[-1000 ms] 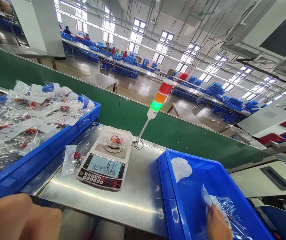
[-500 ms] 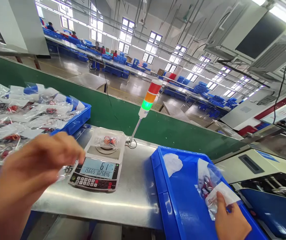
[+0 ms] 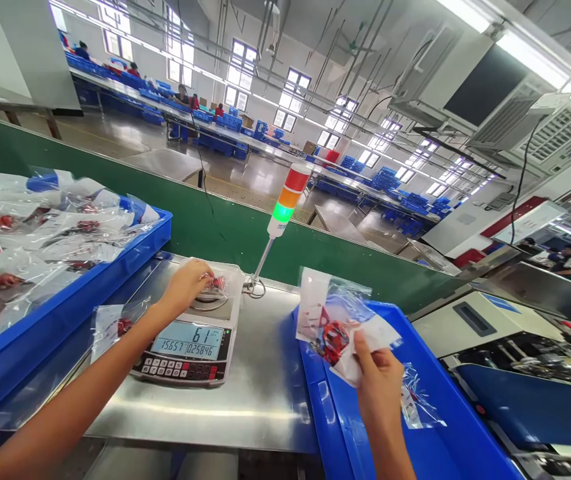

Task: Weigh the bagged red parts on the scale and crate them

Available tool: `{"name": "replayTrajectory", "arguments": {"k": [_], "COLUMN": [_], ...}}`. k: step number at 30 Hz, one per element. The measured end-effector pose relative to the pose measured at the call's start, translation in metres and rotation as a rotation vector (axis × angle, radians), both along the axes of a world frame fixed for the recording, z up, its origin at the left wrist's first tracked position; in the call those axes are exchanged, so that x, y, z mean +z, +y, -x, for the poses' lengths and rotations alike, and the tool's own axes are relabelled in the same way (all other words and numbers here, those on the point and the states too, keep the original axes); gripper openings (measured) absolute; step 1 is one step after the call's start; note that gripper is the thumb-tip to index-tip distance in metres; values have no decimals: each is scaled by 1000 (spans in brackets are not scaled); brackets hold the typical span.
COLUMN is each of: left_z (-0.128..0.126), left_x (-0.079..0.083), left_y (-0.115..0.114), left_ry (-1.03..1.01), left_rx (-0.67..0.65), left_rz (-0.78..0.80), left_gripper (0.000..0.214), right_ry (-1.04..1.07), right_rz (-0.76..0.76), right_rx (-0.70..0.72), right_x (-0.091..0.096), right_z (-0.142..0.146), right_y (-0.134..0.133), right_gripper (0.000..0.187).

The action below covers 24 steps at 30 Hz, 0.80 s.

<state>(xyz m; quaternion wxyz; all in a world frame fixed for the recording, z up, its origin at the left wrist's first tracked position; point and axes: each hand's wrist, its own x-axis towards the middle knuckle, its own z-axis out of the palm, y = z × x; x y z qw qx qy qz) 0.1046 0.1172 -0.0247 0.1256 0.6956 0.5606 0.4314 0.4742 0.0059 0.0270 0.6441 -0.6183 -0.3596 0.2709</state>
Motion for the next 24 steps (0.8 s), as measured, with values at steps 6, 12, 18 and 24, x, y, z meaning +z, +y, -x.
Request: {"name": "replayTrajectory", "arguments": {"k": [6, 12, 18, 24], "left_z": [38, 89, 136, 178], "left_x": [34, 61, 62, 51], "left_y": [-22, -66, -92, -96], "left_ry": [-377, -603, -242, -11], "left_rx": [190, 443, 667, 759], "left_rz": [-89, -236, -385, -347], "left_gripper": [20, 19, 28, 37], "right_ry": [-453, -935, -887, -520], "right_rz": [-122, -286, -215, 46], "right_rx": [345, 883, 981, 663], "right_x": [9, 24, 44, 35], "right_z": [79, 163, 158, 79], "right_y": [58, 114, 107, 79], "right_gripper": [62, 51, 50, 66]}}
